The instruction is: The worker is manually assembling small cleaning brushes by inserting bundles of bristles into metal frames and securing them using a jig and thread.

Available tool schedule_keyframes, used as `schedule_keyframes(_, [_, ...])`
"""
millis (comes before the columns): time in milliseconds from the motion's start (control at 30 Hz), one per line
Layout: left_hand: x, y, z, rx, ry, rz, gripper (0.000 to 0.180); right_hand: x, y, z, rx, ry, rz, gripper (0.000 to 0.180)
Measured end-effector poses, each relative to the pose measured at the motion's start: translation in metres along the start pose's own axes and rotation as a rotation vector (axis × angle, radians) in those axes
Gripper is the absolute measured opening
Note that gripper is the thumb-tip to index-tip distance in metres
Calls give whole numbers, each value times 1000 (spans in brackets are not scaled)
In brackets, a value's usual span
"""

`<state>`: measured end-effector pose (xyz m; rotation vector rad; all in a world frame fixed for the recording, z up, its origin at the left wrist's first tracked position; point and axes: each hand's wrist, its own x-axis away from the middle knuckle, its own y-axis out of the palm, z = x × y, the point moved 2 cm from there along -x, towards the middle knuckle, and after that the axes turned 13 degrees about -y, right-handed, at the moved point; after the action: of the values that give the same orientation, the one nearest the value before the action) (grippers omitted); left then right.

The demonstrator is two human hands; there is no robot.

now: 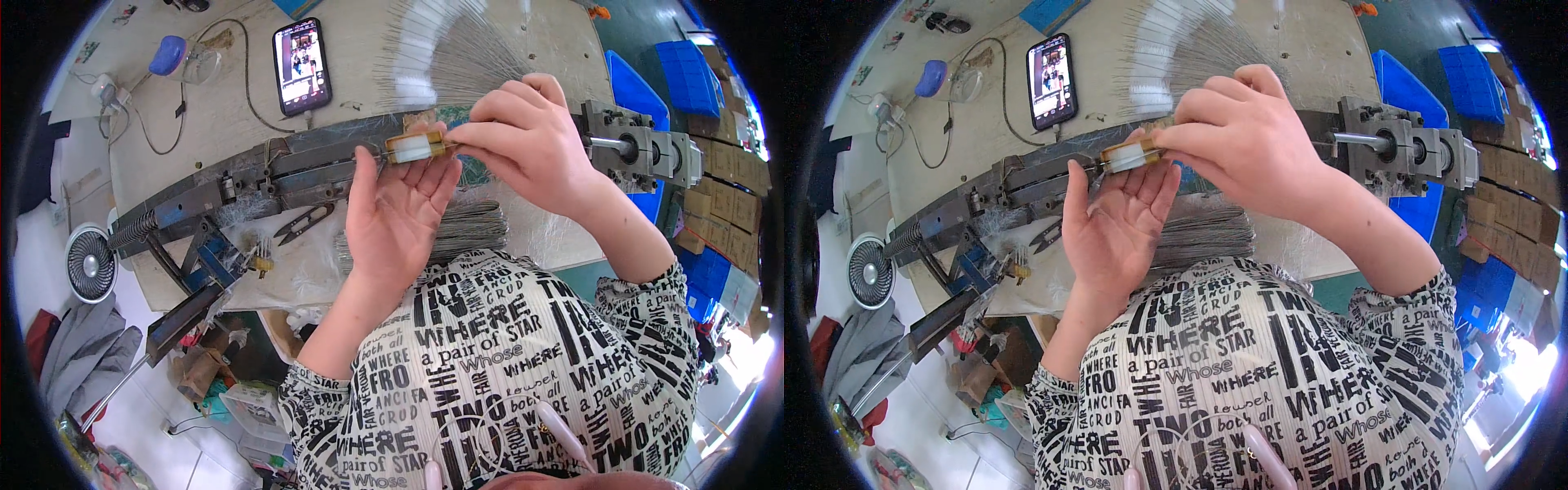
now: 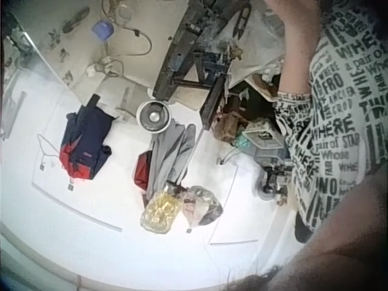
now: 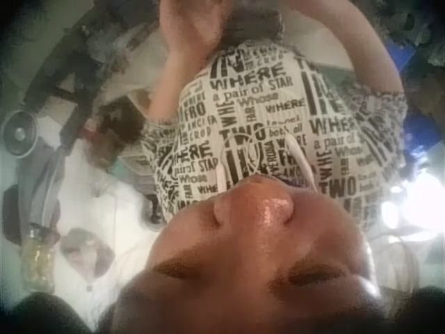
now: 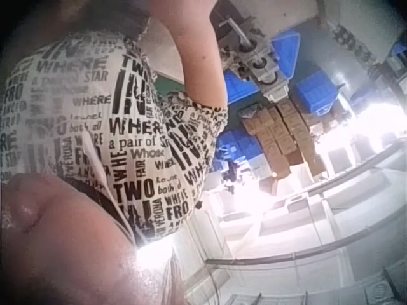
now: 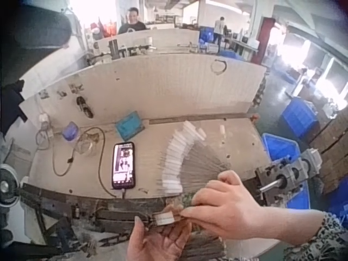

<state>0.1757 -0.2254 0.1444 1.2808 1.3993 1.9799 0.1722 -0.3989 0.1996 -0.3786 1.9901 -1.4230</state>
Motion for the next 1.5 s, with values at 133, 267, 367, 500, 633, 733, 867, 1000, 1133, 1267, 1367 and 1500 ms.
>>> schedule_keyframes(133, [-1, 1, -1, -23, 13, 59, 73, 10, -10, 10, 19, 26, -18, 10])
schedule_keyframes(267, [-3, 0, -1, -41, 20, 36, 71, -1, -2, 1, 87, -28, -4, 13])
schedule_keyframes(367, [-1, -2, 0, -36, 25, 30, 64, -5, 4, -2, 142, -121, 2, 19])
schedule_keyframes(500, [-1, -3, -1, -23, 24, 6, 63, 0, 4, -9, 120, -112, 2, 20])
schedule_keyframes(633, [-1, -2, -1, -7, 42, 0, 64, -5, 6, -5, 144, -110, 31, 20])
schedule_keyframes(733, [0, -2, -1, 29, 35, 67, 69, -3, 1, 3, 88, -102, 31, 20])
schedule_keyframes(867, [-2, 0, -2, -2, 64, 44, 71, -1, 2, 3, 191, -128, 67, 19])
schedule_keyframes(1000, [-1, -4, 1, -1, 38, 13, 73, 5, 9, 2, 46, -35, 157, 18])
schedule_keyframes(1133, [2, 6, 3, -115, -7, 67, 71, 14, 19, 5, 116, 21, -2, 21])
schedule_keyframes(1267, [0, 9, 2, -132, -24, 54, 70, 22, 17, 4, 67, 50, 33, 24])
schedule_keyframes(1367, [-3, 1, 1, -108, 3, 59, 69, 28, -2, -9, 125, 20, 167, 28])
schedule_keyframes(1500, [-13, -19, -4, -320, 46, 170, 66, 73, -6, -25, -287, 211, 137, 33])
